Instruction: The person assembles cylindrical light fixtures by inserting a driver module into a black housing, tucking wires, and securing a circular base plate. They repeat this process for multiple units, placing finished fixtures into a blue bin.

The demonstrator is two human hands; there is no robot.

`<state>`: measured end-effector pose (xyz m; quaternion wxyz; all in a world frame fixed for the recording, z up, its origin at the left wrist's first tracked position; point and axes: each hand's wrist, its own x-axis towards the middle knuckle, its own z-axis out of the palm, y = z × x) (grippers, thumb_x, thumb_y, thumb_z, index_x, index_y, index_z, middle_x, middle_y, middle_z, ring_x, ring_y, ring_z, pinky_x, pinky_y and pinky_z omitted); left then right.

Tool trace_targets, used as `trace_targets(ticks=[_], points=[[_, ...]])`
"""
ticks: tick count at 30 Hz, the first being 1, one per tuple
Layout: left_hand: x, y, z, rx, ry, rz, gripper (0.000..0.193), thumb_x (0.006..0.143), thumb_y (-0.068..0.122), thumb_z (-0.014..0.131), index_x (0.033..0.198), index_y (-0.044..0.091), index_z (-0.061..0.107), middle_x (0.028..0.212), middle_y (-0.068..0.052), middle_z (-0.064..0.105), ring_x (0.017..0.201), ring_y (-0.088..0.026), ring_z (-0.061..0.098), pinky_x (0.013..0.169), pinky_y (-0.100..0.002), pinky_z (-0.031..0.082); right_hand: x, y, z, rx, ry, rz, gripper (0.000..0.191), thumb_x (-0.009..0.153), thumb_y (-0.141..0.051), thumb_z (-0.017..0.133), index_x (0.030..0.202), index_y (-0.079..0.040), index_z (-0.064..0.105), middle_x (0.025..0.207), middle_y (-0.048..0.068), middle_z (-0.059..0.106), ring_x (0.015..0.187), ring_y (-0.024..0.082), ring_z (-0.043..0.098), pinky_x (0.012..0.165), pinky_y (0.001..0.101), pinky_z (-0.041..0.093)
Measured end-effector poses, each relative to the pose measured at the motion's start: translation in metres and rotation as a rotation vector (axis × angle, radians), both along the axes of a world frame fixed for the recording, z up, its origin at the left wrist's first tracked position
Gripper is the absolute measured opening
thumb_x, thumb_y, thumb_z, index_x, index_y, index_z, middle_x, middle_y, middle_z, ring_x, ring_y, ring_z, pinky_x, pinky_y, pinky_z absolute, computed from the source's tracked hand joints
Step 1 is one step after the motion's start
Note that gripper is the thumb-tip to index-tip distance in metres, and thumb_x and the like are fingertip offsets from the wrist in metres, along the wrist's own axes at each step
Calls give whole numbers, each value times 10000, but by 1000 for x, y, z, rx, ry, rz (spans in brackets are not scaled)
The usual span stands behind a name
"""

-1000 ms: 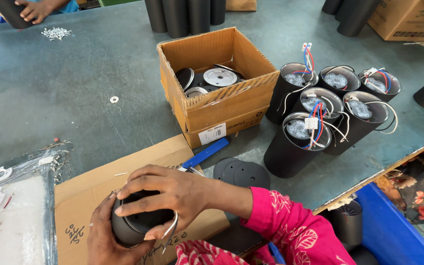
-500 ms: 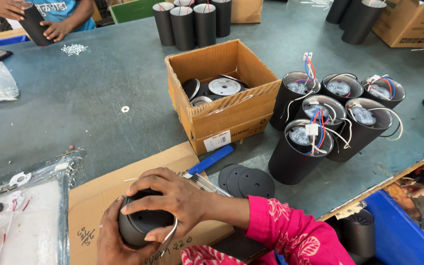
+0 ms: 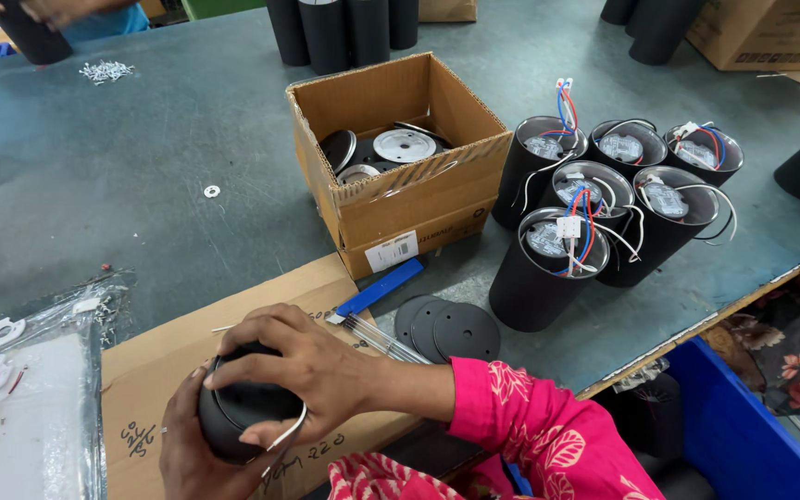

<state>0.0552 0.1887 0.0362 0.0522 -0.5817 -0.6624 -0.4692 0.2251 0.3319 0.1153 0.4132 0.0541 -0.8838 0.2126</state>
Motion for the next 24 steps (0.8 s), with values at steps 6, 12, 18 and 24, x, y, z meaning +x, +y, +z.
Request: trace_targets(ticks=[6,12,18,24], points=[[11,0,-5,22,65,83,1242,397,309,945,1457,5,375,1376,-257,545,1237,-452,587,1044,-536,473,1,-1,0,-60,-14,-48,513,903,-437,756,1317,-169,610,1317,78,557,1261,270,518,1132,386,408],[14,-1,-7,2,57,103,1249,393,284,940,1460,-7,359,1365,-263,548,1232,-451,585,1040,-544,472,2,-3,0,-98,-25,-68,500,906,-433,753,1311,-173,616,1320,75,561,1255,264,515,1125,379,417],[22,-2,-3,6,64,137,1240,411,283,938,1464,-9,352,1356,-275,549,1218,-460,585,1035,-556,469,3,-4,1,-110,-32,-60,500,908,-437,746,1307,-165,617,1317,79,560,1252,267,515,1126,382,417],[32,-2,-7,48,63,190,1169,472,303,925,1456,-11,378,1342,-276,551,1210,-472,590,1032,-559,483,3,-5,-1,-139,-47,-83,529,910,-451,737,1320,-139,616,1318,91,571,1241,282,521,1114,392,420]])
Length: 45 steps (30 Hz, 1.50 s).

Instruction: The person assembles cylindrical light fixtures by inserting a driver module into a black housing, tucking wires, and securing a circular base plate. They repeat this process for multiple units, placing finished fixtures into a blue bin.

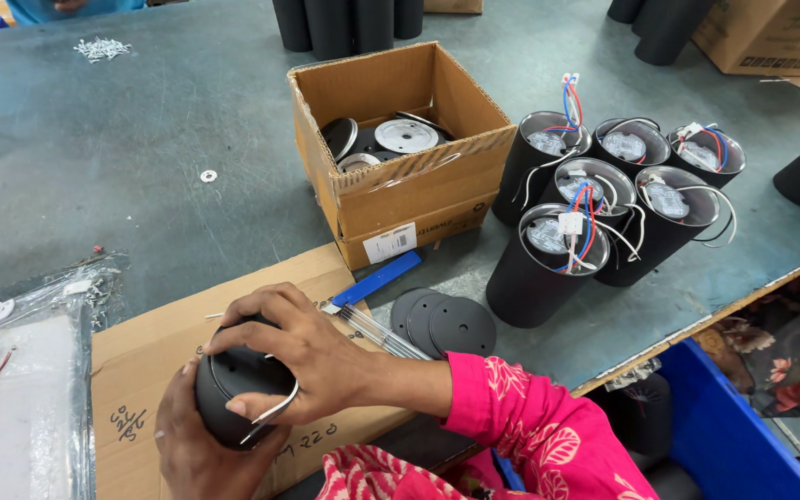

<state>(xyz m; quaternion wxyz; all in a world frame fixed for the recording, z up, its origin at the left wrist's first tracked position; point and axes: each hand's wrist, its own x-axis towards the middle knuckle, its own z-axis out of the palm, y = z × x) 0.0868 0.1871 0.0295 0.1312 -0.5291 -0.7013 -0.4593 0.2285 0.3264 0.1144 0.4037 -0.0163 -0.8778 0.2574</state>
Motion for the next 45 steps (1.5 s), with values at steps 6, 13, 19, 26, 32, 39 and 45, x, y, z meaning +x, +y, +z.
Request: trace_targets(ticks=[6,13,19,26,32,39,45], points=[[15,-29,-2,182,178,98,1081,626,531,817,1424,-63,397,1350,-339,523,1226,-512,562,1050,-567,478,-3,-5,17,15,14,170,564,903,-441,726,1364,-138,609,1360,103,563,1297,296,524,1125,417,422],[-43,-61,17,-11,289,-173,1181,507,558,834,1418,-54,397,1387,-325,512,1293,-510,535,1091,-574,444,-1,-34,18,241,-47,334,598,908,-466,744,1419,-191,598,1402,97,531,1358,316,516,1146,445,396],[-54,-37,39,-158,-77,-399,1172,414,411,971,1408,56,461,1345,-196,570,1250,-404,578,1042,-482,467,-3,-23,8,303,30,226,546,877,-445,738,1361,-204,658,1400,96,552,1315,328,534,1171,476,450],[-80,-9,61,-225,-68,-553,1158,450,324,977,1427,46,423,1382,-189,560,1281,-387,577,1062,-460,472,-28,-8,11,359,112,227,552,851,-411,778,1336,-164,685,1390,116,581,1261,366,557,1130,492,492],[-83,5,61,-226,-178,-569,1167,388,284,972,1403,77,434,1343,-169,585,1254,-360,592,1025,-449,486,-22,1,20,378,77,229,528,855,-377,762,1341,-186,683,1401,89,599,1217,333,595,1102,455,511],[-83,1,45,-197,-167,-454,1202,411,334,995,1423,57,409,1374,-203,543,1263,-395,560,1011,-476,476,-36,2,16,294,121,191,526,816,-412,777,1293,-201,705,1365,74,613,1249,335,580,1101,461,497],[-73,0,31,-117,-157,-362,1212,369,352,967,1407,60,413,1389,-199,534,1291,-403,542,1057,-493,451,-32,2,10,252,82,155,514,857,-409,775,1331,-231,688,1400,45,608,1238,295,574,1114,415,491]])
